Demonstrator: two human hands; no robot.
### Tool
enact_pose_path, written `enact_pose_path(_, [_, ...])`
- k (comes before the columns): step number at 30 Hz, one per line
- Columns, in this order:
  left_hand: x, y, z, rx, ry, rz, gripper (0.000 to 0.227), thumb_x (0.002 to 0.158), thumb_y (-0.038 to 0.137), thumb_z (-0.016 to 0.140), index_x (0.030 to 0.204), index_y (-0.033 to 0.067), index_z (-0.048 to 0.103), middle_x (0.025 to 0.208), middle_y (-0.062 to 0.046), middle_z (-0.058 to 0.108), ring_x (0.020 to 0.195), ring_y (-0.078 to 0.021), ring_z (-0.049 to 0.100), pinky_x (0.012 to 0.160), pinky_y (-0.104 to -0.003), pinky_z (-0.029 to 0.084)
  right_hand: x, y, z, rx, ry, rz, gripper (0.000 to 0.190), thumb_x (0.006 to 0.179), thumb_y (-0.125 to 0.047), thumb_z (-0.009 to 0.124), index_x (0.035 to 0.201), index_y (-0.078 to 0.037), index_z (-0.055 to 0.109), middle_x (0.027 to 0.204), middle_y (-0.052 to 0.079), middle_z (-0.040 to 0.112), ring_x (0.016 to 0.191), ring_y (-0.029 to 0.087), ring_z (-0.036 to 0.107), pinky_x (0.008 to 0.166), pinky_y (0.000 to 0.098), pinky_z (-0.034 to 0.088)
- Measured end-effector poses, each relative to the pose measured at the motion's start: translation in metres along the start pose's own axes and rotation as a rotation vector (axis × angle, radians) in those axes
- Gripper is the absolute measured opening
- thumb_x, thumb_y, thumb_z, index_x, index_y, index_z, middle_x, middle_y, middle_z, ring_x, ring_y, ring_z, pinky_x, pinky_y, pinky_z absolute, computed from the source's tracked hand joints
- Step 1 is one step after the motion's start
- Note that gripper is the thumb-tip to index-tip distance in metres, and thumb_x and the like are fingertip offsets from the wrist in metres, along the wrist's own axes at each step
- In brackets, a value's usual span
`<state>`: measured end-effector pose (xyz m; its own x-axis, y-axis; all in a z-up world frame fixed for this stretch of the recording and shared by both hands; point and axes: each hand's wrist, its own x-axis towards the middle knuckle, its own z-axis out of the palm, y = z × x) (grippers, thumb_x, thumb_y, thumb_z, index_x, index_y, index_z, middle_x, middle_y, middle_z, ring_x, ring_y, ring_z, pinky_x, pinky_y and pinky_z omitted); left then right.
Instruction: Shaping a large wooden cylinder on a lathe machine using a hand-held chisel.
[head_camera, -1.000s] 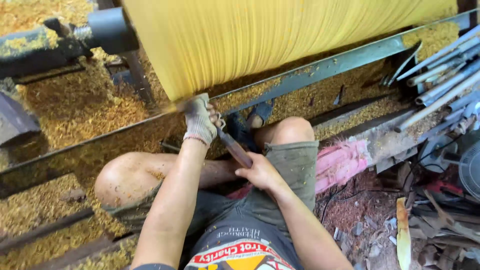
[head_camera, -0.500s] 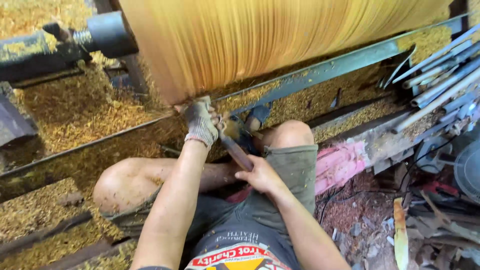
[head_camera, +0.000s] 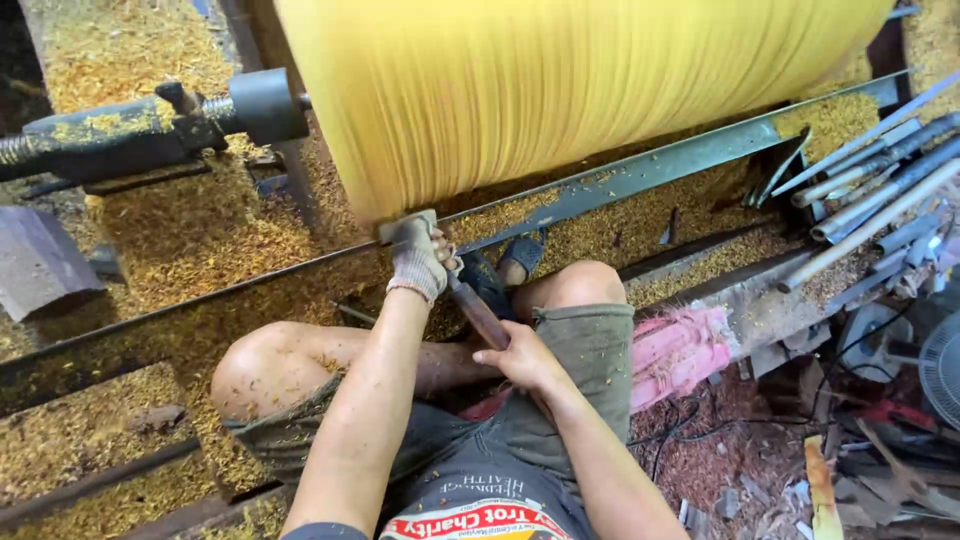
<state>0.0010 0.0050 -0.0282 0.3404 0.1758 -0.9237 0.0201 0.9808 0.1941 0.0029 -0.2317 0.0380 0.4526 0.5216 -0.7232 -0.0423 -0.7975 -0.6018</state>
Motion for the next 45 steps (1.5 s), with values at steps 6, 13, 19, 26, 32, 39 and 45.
enact_pose_path(6, [-0.029, 0.003, -0.004, -0.101, -0.017, -0.065, 0.039, 0.098, 0.039, 0.055, 0.071, 0.0143, 0.042, 0.049, 0.003, 0.028, 0.038, -0.0144, 0.027, 0.042, -0.034, 0.026, -0.023, -0.045, -0.008, -0.083, -0.065, 0.221, 0.045, 0.082, -0.026, 0.08, 0.118, -0.004, 0.067, 0.086, 0.009, 0.069, 0.073, 0.021, 0.063, 0.069, 0.0419, 0.054])
enact_pose_path(13, [0.028, -0.002, -0.017, -0.12, -0.073, -0.046, 0.027, 0.095, 0.031, 0.045, 0.073, 0.0153, 0.044, 0.05, 0.004, 0.031, 0.039, -0.014, 0.029, 0.043, -0.035, 0.028, 0.006, 0.0, -0.002, 0.004, -0.034, -0.053, 0.04, 0.076, -0.019, 0.084, 0.11, -0.001, 0.07, 0.085, 0.004, 0.073, 0.08, 0.012, 0.064, 0.073, 0.033, 0.055])
enact_pose_path(19, [-0.002, 0.007, -0.001, -0.08, -0.084, -0.06, 0.033, 0.098, 0.034, 0.048, 0.076, 0.0098, 0.054, 0.053, 0.004, 0.033, 0.042, -0.0126, 0.03, 0.045, -0.033, 0.027, -0.007, -0.033, -0.009, 0.018, -0.068, 0.214, 0.04, 0.078, -0.02, 0.08, 0.112, -0.005, 0.068, 0.082, 0.006, 0.067, 0.071, 0.02, 0.06, 0.064, 0.0422, 0.051])
enact_pose_path(26, [-0.044, 0.003, 0.001, -0.045, -0.033, 0.081, 0.033, 0.095, 0.037, 0.044, 0.069, 0.0172, 0.042, 0.049, 0.0, 0.033, 0.04, -0.0169, 0.031, 0.044, -0.038, 0.028, 0.003, 0.003, 0.005, 0.01, -0.016, -0.067, 0.041, 0.076, -0.023, 0.084, 0.108, -0.002, 0.07, 0.086, 0.006, 0.073, 0.081, 0.016, 0.066, 0.074, 0.0357, 0.055])
enact_pose_path(32, [-0.022, 0.003, -0.015, 0.023, 0.045, 0.054, 0.035, 0.098, 0.036, 0.049, 0.071, 0.0138, 0.045, 0.052, 0.0, 0.036, 0.042, -0.0169, 0.031, 0.047, -0.039, 0.03, -0.008, 0.004, 0.01, -0.051, -0.042, -0.022, 0.044, 0.075, -0.024, 0.084, 0.11, -0.002, 0.07, 0.085, 0.009, 0.074, 0.078, 0.018, 0.069, 0.072, 0.0373, 0.056])
enact_pose_path(39, [-0.025, 0.019, -0.001, 0.039, 0.086, -0.049, 0.034, 0.091, 0.036, 0.054, 0.07, 0.0119, 0.043, 0.049, -0.001, 0.03, 0.04, -0.0192, 0.029, 0.046, -0.039, 0.026, 0.001, 0.0, 0.007, -0.034, -0.052, -0.034, 0.042, 0.075, -0.023, 0.084, 0.109, -0.002, 0.07, 0.083, 0.007, 0.073, 0.076, 0.018, 0.068, 0.069, 0.0371, 0.057])
enact_pose_path(45, [-0.015, 0.011, -0.012, -0.009, 0.052, 0.068, 0.024, 0.089, 0.026, 0.054, 0.072, 0.0152, 0.041, 0.06, -0.007, 0.056, 0.043, -0.0167, 0.034, 0.045, -0.041, 0.028, 0.01, 0.019, 0.012, -0.079, -0.003, -0.149, 0.043, 0.075, -0.023, 0.087, 0.108, -0.001, 0.07, 0.087, 0.008, 0.075, 0.082, 0.018, 0.069, 0.073, 0.0371, 0.055])
